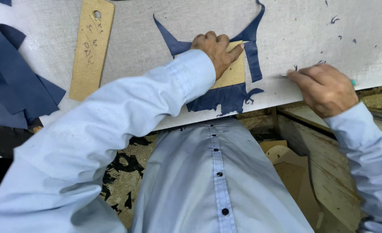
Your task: The person cuts blue leather pieces using a rotary cutter and cardboard templates on a white worktable. They repeatedly position templates, trace outlines, and cut the leather into specific shapes.
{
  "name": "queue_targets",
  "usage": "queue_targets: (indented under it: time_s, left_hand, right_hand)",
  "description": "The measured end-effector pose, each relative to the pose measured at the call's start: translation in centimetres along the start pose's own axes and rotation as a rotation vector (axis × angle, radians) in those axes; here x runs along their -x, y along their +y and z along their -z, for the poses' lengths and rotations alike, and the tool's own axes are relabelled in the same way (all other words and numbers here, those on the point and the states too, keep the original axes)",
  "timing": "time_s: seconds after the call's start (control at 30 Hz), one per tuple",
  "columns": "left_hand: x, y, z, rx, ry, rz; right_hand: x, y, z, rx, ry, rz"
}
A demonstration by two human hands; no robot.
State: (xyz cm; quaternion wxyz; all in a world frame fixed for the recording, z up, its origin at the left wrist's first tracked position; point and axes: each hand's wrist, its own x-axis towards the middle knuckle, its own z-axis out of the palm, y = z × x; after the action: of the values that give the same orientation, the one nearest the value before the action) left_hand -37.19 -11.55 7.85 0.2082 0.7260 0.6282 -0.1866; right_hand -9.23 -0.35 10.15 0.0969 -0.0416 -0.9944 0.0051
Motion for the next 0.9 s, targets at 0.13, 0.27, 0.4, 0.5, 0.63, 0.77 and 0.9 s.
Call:
queue_targets:
  time_s: [0.13, 0.27, 0.4, 0.5, 0.63, 0.77, 0.9]
  left_hand:
    - [1.9, 1.2, -2.9, 0.147, 0.409, -0.015]
    - [6.1, 5.2, -7.9, 0.304, 0.607, -0.033]
    - [11.1, 6.8, -11.6, 0.332, 0.688, -0.049]
    - [13.3, 6.0, -13.1, 0.316, 0.706, -0.016]
    - [15.2, 3.9, -14.2, 0.324, 0.711, 0.072]
    - [18.0, -0.8, -14.7, 0.253, 0.778, 0.225]
    - [19.1, -3.1, -14.7, 0.358, 0.89, 0.344]
  right_hand:
    - [2.7, -2.1, -1.0, -0.415, 0.324, -0.42]
    - [0.9, -4.0, -3.8, -0.741, 0.36, -0.724]
    - [-3.0, -5.2, -4.1, -0.662, 0.187, -0.579]
    - [-6.5, -5.8, -3.7, -0.619, 0.186, -0.502]
    - [-10.0, -5.2, -3.0, -0.564, 0.175, -0.623]
    - [-11.5, -5.9, -3.9, -0.58, -0.004, -0.815]
    - [-11.3, -7.4, -5.4, -0.559, -0.004, -0.806]
